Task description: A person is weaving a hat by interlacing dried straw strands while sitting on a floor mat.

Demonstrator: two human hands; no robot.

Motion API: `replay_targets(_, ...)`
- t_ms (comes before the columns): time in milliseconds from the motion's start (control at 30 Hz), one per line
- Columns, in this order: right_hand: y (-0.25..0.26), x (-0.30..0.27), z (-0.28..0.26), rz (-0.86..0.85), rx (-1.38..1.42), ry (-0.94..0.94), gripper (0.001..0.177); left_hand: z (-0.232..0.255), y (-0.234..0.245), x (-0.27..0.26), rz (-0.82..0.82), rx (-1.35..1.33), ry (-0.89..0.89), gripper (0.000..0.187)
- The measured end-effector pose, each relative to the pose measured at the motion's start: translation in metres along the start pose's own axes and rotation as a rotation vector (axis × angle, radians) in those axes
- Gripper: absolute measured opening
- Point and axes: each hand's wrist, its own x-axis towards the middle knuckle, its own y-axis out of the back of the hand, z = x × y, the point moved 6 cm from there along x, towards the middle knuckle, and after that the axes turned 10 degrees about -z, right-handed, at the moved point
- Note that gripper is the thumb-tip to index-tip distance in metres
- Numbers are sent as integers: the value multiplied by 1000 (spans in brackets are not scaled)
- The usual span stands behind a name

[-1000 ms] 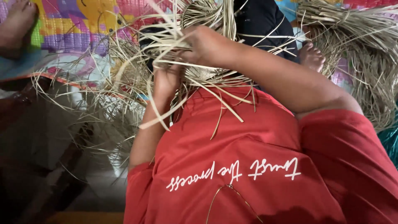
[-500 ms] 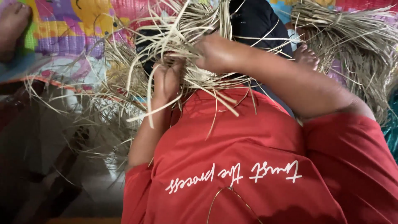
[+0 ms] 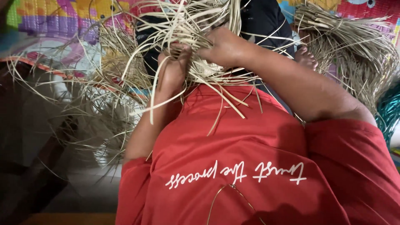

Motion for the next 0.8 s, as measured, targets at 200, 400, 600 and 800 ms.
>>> replay_targets(200, -7, -2, -1, -108, 349, -235, 22, 0, 0, -2, 88, -41, 97, 6)
replay_targets(400, 9, 11, -14, -30, 380, -70, 19, 12, -8, -2, 41, 47, -45, 1)
replay_targets(600, 38, 28, -64, -27, 53, 299, 26, -5, 8, -2, 207, 241, 28, 22)
replay_targets(800, 29, 31, -38, -15, -37, 221, 11, 0, 9, 10, 38, 509, 99, 19)
